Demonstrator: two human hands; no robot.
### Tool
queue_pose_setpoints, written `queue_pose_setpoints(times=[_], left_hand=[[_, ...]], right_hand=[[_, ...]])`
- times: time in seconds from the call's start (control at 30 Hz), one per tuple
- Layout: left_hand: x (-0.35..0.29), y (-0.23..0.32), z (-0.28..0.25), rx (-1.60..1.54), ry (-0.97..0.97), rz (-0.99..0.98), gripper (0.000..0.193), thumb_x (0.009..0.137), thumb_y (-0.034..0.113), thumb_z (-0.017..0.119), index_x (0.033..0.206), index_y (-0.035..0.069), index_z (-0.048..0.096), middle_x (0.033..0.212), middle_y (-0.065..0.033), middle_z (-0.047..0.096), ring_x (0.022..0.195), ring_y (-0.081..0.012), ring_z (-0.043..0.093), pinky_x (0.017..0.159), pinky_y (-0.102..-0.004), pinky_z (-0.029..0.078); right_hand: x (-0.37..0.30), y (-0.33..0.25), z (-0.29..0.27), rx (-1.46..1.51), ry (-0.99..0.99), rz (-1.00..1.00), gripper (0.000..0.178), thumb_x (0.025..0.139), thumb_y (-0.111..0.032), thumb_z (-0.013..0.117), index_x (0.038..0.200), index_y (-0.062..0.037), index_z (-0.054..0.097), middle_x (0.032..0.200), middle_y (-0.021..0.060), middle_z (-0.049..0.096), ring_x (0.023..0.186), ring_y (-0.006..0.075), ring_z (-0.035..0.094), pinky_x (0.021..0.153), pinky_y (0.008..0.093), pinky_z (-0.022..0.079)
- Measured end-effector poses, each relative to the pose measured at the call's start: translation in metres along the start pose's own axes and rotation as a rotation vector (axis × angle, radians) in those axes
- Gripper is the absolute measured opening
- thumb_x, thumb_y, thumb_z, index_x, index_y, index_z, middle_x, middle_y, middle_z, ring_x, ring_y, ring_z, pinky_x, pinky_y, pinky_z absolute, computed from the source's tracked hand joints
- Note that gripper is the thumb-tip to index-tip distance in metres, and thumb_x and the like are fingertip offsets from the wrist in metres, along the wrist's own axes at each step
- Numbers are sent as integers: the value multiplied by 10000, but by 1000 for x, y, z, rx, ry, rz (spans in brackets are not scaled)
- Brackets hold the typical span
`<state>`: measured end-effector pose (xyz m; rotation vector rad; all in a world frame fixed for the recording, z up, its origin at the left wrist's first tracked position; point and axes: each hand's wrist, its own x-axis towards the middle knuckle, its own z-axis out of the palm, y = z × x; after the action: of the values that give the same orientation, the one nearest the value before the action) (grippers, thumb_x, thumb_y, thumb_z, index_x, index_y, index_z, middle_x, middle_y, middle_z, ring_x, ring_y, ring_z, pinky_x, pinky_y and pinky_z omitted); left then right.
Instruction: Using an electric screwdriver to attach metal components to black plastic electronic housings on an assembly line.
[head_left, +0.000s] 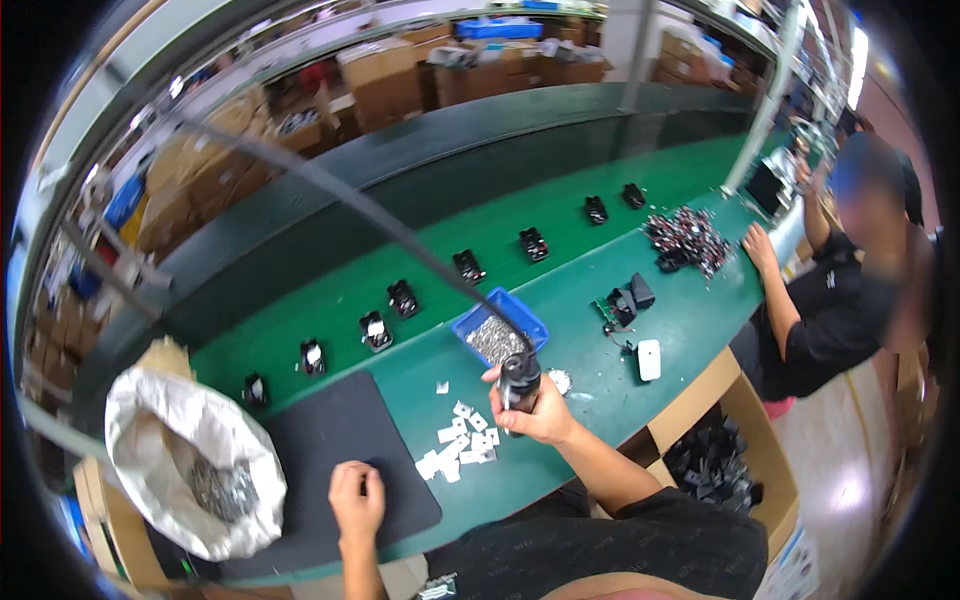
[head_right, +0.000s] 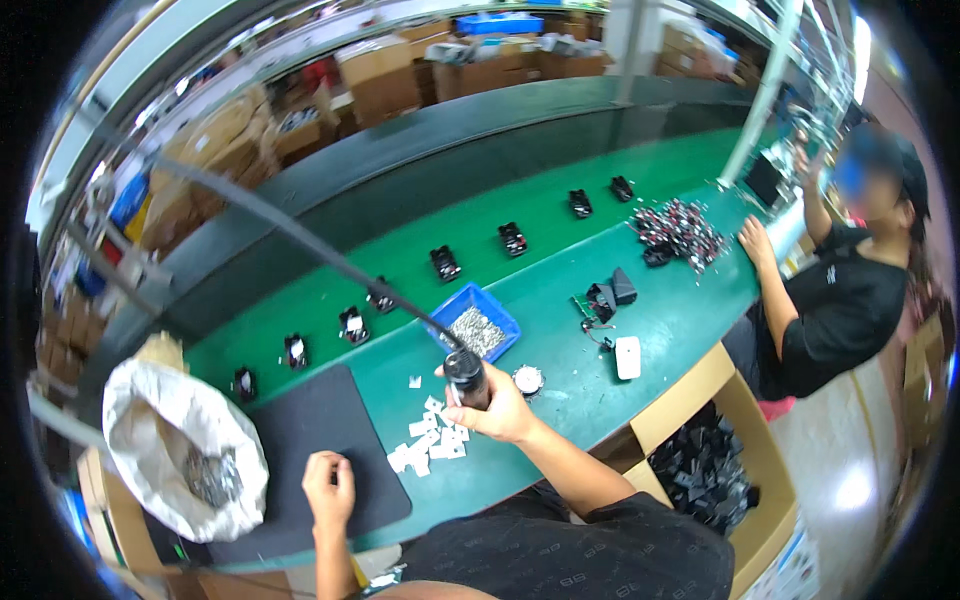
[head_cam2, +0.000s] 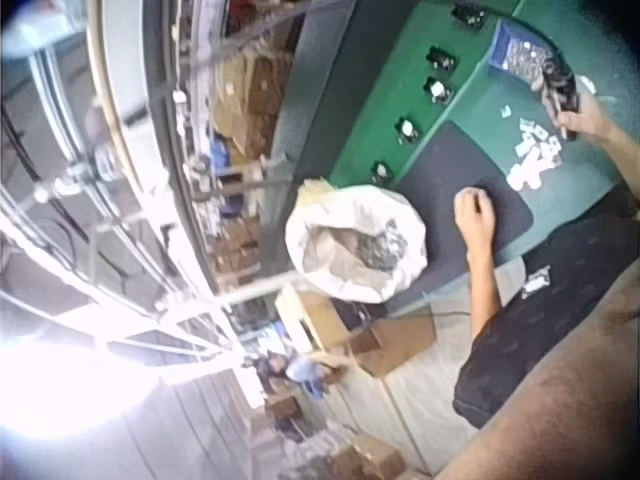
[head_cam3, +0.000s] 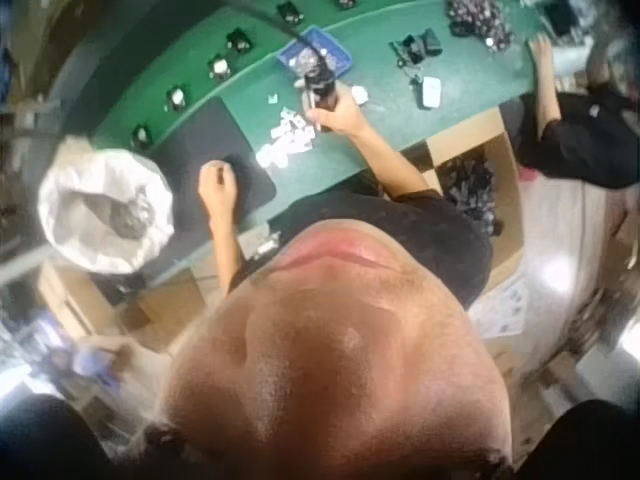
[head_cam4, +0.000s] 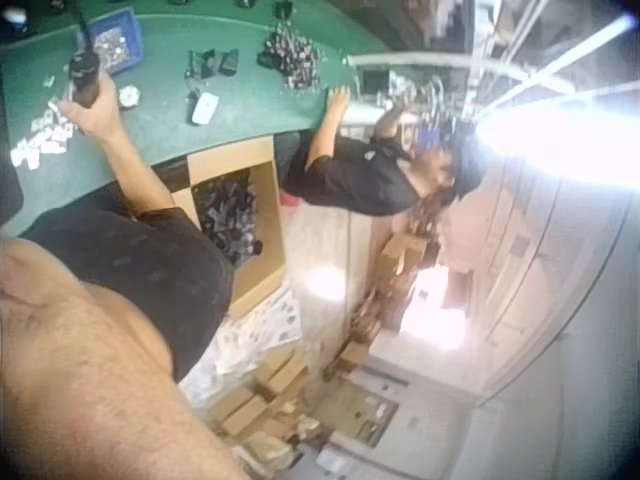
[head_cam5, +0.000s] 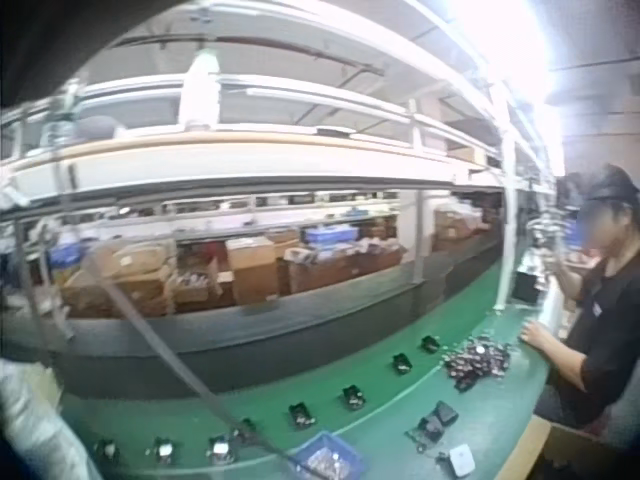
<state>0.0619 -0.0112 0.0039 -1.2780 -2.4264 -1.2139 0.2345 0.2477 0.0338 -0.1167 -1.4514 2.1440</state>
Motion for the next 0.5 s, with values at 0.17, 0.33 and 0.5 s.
queue_pose_setpoints(times=[0.17, 0.33, 0.5], left_hand=[[-66, -8, -28, 71, 115, -310, 36, 757, -18, 589, 774, -12, 557, 781, -137, 561, 671, -280, 541, 605, -345, 446], [-76, -15, -25, 52, 265, -247, 43, 729, -29, 576, 731, -5, 540, 757, -132, 563, 675, -282, 551, 609, -347, 452], [-85, -37, -37, 121, 226, -190, 61, 687, 37, 592, 688, 23, 533, 718, -136, 557, 670, -325, 550, 607, -390, 454]], right_hand=[[5, 10, -6, -106, 127, -45, 584, 701, -54, 749, 1197, 22, 452, 776, 68, 588, 698, 130, 572, 638, 261, 475], [10, 30, -11, -239, 184, -93, 574, 719, -63, 705, 1204, 45, 419, 747, 61, 571, 636, 142, 566, 598, 269, 473], [19, 44, 10, -260, 172, -77, 570, 747, -108, 678, 1218, 58, 404, 730, 52, 546, 607, 142, 540, 573, 274, 455]])
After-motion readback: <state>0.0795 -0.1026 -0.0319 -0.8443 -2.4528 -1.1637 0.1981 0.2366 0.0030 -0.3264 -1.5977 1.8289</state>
